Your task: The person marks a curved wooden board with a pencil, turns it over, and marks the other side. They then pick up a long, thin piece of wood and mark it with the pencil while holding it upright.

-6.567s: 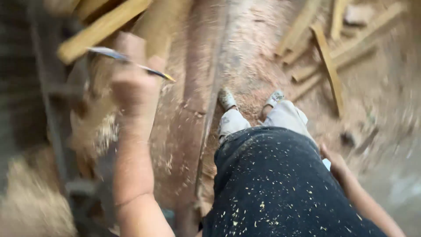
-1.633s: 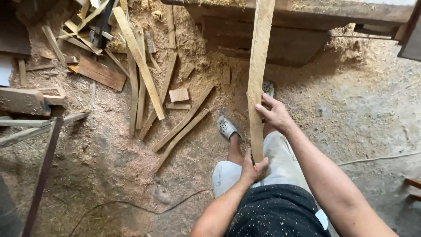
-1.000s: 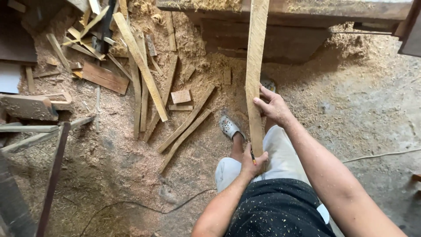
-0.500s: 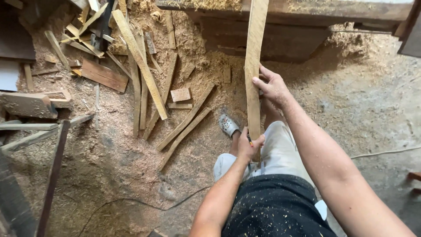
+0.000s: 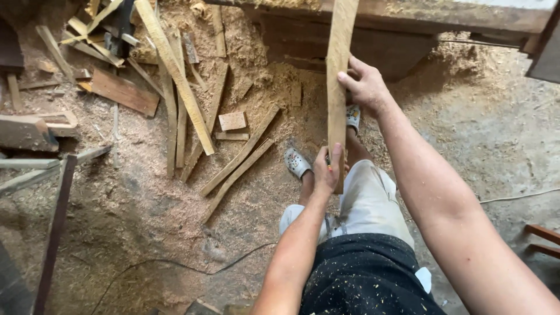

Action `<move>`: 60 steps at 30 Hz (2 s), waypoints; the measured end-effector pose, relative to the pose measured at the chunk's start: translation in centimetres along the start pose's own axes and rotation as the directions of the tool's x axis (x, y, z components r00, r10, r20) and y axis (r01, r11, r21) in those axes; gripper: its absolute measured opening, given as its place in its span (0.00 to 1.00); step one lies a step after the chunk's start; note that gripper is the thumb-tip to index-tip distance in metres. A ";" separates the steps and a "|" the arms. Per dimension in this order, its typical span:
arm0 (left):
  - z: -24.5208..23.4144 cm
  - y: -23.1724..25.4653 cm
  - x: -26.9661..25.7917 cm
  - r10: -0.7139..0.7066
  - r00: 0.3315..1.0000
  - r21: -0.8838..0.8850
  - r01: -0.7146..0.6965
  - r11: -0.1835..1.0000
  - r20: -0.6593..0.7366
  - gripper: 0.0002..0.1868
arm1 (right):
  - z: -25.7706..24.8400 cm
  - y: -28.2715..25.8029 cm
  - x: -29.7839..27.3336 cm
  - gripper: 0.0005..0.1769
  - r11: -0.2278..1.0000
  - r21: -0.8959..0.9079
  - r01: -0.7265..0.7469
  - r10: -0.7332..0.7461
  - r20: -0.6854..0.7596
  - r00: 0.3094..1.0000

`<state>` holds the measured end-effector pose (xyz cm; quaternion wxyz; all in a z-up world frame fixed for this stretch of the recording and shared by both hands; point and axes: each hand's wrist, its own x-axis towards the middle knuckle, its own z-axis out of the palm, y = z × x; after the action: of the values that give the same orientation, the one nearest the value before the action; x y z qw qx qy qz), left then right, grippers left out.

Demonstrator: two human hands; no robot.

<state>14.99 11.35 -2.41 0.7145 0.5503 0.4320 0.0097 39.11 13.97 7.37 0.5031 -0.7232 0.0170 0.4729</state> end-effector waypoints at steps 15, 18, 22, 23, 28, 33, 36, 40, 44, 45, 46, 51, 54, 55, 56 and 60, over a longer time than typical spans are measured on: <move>-2.2 -2.4 -5.9 -0.010 0.999 0.052 0.012 0.999 -0.048 0.26 | 1.6 6.3 -2.8 0.35 0.999 0.039 0.017 -0.020 0.081 0.997; -3.3 -4.5 -8.5 -0.065 0.998 -0.066 0.064 0.996 -0.013 0.25 | 2.6 8.2 -4.4 0.35 0.973 -0.209 0.097 -0.090 0.045 0.995; -3.5 -5.1 -9.0 -0.089 0.996 -0.030 0.088 0.996 -0.015 0.25 | 3.2 8.2 -5.4 0.36 0.999 -0.021 0.036 -0.035 0.077 0.996; -3.5 -5.4 -8.7 -0.061 0.998 -0.054 0.060 0.997 -0.014 0.25 | 2.9 8.9 -4.7 0.36 0.997 -0.053 0.052 -0.049 0.067 0.997; -3.2 -2.6 -7.3 -0.008 0.999 0.124 0.015 0.992 -0.051 0.25 | 2.0 9.3 -2.6 0.34 0.848 -0.254 0.466 -0.454 0.105 0.885; -2.5 -4.2 -6.4 -0.047 0.998 -0.069 0.044 0.997 -0.046 0.25 | 2.3 6.4 -3.0 0.36 0.992 -0.077 0.097 -0.092 0.057 0.994; -3.5 -3.9 -8.2 -0.065 0.998 -0.112 0.062 0.992 -0.020 0.24 | 3.0 5.5 -4.6 0.37 0.983 -0.177 -0.048 0.053 0.022 0.998; -3.4 -4.2 -7.4 -0.086 0.996 -0.064 0.085 0.994 -0.014 0.23 | 2.8 9.8 -2.7 0.37 0.998 -0.025 0.065 -0.064 0.044 0.997; -3.2 -1.5 -5.0 0.028 0.997 0.089 -0.021 0.996 -0.076 0.24 | 1.9 8.5 -1.0 0.33 0.974 -0.054 0.219 -0.216 0.065 0.974; -3.2 -0.8 -5.1 0.060 0.996 0.087 -0.054 0.995 -0.066 0.25 | 1.8 8.3 -1.8 0.30 0.970 -0.064 0.235 -0.229 0.086 0.970; -3.1 -1.2 -4.8 0.078 0.995 0.088 -0.072 0.993 -0.061 0.25 | 1.9 6.9 -1.5 0.30 0.966 -0.063 0.251 -0.246 0.080 0.966; -2.4 -1.3 -3.6 0.018 0.999 0.029 -0.017 0.999 -0.049 0.24 | 1.4 5.2 -0.9 0.32 0.996 -0.052 0.077 -0.076 0.028 0.997; -2.3 -0.4 -3.3 -0.015 0.999 0.039 0.017 0.999 -0.049 0.24 | 0.9 5.5 1.0 0.30 0.974 -0.057 0.219 -0.216 0.054 0.975; -2.1 -0.5 -2.8 -0.017 0.999 0.039 0.019 0.999 -0.050 0.24 | 0.9 4.4 0.8 0.30 0.975 -0.056 0.216 -0.213 0.055 0.975; -2.1 -0.7 -2.6 -0.020 0.999 -0.001 0.020 1.000 -0.027 0.26 | 1.1 3.6 0.3 0.32 0.986 -0.088 0.138 -0.136 0.037 0.990; -2.1 -0.2 -2.1 -0.035 0.999 -0.056 0.035 0.998 0.009 0.28 | 1.1 2.2 0.3 0.34 0.989 -0.114 0.092 -0.091 0.014 0.996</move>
<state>12.31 11.88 -1.35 0.7314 0.5224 0.4383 0.0073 37.44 13.84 5.54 0.4820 -0.7487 -0.0457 0.4527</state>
